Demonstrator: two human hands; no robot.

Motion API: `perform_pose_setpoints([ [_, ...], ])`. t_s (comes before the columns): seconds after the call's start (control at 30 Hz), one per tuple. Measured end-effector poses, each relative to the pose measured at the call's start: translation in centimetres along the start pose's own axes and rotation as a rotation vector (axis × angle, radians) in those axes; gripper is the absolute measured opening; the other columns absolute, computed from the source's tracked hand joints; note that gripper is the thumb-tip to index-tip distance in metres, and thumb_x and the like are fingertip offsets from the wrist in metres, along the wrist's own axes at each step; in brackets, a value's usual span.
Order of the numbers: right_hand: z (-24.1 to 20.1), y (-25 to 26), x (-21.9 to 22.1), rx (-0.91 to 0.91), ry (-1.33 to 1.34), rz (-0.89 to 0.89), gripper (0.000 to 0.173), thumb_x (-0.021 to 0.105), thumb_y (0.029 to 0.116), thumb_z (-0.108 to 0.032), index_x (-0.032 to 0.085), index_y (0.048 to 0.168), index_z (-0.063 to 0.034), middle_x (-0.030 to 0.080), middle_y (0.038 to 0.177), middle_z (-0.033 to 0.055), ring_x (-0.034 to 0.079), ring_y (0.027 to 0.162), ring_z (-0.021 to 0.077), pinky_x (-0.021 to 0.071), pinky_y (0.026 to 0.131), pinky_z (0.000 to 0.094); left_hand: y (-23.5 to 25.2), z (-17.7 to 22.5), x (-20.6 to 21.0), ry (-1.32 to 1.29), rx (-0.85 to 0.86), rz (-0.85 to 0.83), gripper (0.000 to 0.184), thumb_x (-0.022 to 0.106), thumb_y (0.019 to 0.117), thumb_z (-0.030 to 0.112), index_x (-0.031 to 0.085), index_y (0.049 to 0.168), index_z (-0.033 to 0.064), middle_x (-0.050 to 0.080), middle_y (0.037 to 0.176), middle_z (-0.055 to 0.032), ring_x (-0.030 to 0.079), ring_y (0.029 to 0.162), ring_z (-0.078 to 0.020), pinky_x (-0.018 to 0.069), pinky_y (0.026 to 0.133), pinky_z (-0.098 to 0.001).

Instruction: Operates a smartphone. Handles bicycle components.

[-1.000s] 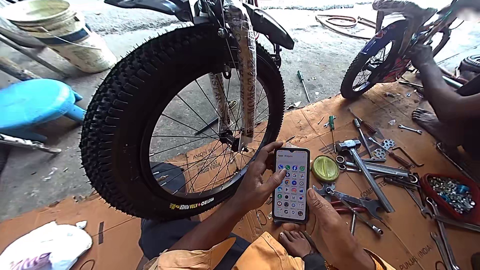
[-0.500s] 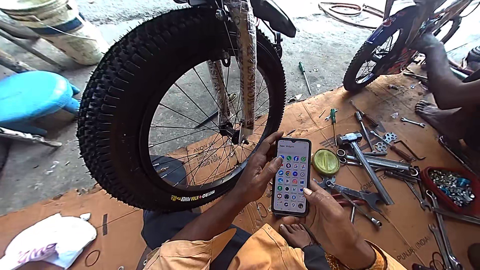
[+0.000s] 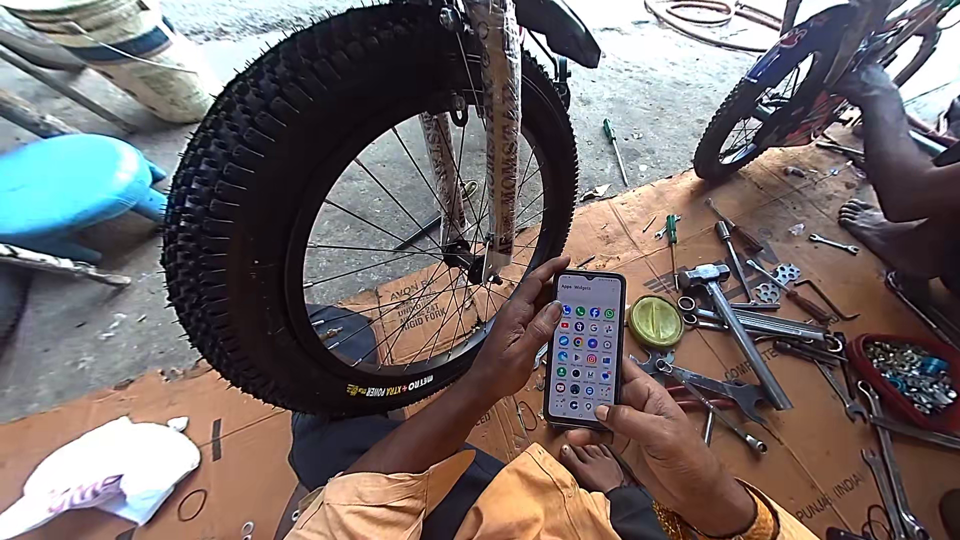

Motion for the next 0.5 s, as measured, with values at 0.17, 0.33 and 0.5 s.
perform_pose_setpoints([
  [0.17,-0.13,-0.07,-0.15,0.004,0.010,-0.002,0.058,0.049,0.0952,0.004,0.036,0.151,-0.0046,0.058,0.131,0.0299,0.068,0.108,0.0404,0.0596,0.090,0.0547,0.00,0.00,0.10,-0.007,0.013,-0.005,0.055,0.037,0.1088,0.024,0.028,0.160,0.0086,0.053,0.144,-0.0145,0.063,0.120,-0.0245,0.0586,0.095,-0.0391],
  [0.33,-0.19,-0.16,-0.48,0.021,0.006,0.042,0.053,0.049,0.0970,0.002,0.039,0.149,-0.0031,0.060,0.128,0.0290,0.069,0.106,0.0391,0.0605,0.088,0.0538,-0.13,-0.17,0.30,-0.013,0.013,-0.017,0.055,0.037,0.1096,0.027,0.028,0.160,0.0083,0.056,0.140,-0.0146,0.063,0.117,-0.0234,0.0583,0.095,-0.0381],
  [0.5,-0.22,-0.11,-0.46,0.022,0.015,0.061,0.052,0.050,0.0976,0.001,0.040,0.149,-0.0038,0.059,0.129,0.0294,0.069,0.107,0.0398,0.0604,0.088,0.0548,-0.15,-0.15,0.27,0.001,0.016,-0.012,0.056,0.036,0.1102,0.032,0.030,0.160,0.0071,0.056,0.142,-0.0138,0.062,0.120,-0.0229,0.0570,0.098,-0.0384],
])
Point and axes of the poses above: each hand's wrist, its own y-axis towards the middle knuckle, its own x-axis out of the palm, z = x × y, the point moved 6 cm from there along y, towards the middle knuckle
